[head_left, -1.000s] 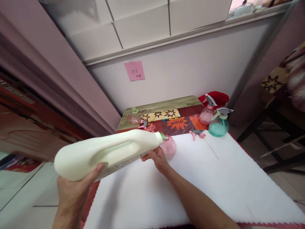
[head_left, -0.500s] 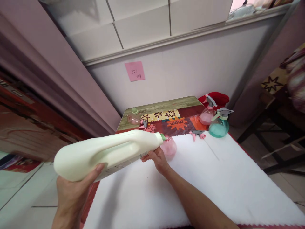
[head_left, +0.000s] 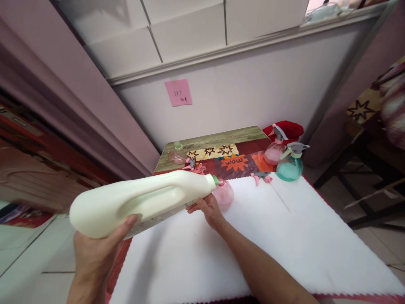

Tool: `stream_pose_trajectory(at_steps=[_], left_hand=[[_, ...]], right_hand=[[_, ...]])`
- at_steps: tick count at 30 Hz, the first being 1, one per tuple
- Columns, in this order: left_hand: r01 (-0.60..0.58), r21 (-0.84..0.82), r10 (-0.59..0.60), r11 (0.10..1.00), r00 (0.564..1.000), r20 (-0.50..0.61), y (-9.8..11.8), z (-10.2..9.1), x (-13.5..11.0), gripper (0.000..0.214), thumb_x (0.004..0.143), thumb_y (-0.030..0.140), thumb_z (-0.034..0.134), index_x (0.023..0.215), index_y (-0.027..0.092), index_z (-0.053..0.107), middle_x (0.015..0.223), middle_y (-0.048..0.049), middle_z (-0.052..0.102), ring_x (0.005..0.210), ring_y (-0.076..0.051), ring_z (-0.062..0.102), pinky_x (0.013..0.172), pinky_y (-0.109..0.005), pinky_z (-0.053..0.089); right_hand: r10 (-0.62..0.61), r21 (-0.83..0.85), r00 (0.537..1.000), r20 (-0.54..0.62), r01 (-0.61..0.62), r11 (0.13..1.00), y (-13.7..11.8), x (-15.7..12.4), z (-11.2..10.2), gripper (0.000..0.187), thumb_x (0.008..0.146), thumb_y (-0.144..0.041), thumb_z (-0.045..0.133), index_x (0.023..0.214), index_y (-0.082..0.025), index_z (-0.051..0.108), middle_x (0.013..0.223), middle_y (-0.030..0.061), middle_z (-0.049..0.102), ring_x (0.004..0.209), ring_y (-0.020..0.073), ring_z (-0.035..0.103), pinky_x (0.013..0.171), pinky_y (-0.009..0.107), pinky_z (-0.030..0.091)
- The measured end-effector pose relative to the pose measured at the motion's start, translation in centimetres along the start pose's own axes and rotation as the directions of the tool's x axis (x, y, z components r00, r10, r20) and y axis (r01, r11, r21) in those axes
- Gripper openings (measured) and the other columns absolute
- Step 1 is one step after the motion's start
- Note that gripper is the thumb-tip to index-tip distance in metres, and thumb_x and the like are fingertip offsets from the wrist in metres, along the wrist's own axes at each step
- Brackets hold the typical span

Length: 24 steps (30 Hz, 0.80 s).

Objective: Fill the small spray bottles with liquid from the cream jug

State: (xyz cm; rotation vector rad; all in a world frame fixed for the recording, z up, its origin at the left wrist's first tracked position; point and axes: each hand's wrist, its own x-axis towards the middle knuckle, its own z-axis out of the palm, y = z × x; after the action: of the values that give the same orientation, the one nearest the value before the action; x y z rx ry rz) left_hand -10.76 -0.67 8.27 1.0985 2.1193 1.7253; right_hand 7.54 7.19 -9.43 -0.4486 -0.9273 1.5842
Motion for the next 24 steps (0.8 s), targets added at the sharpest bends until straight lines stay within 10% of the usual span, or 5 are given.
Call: stream_pose_trajectory(at_steps=[24], left_hand=[[-0.048, -0.056, 0.050, 0.997, 0.998, 0.028, -0.1, -0.1, 0.1, 0.073, 0.030, 0.032, 0.094, 0.099, 0.015, 0.076, 0.093, -0.0084, 0.076, 0.085, -0.024, 0.069, 0.061, -0.024, 0.059]], right_hand=[[0.022, 0.004, 0.999, -0.026, -0.022, 1.000, -0.3, 0.0, 0.2, 0.057, 0.077, -0.063, 0.076, 0.102, -0.012, 0.068, 0.074, 0.0085, 0.076, 0.067, 0.0227, 0.074, 0.064, 0.038, 0.064]])
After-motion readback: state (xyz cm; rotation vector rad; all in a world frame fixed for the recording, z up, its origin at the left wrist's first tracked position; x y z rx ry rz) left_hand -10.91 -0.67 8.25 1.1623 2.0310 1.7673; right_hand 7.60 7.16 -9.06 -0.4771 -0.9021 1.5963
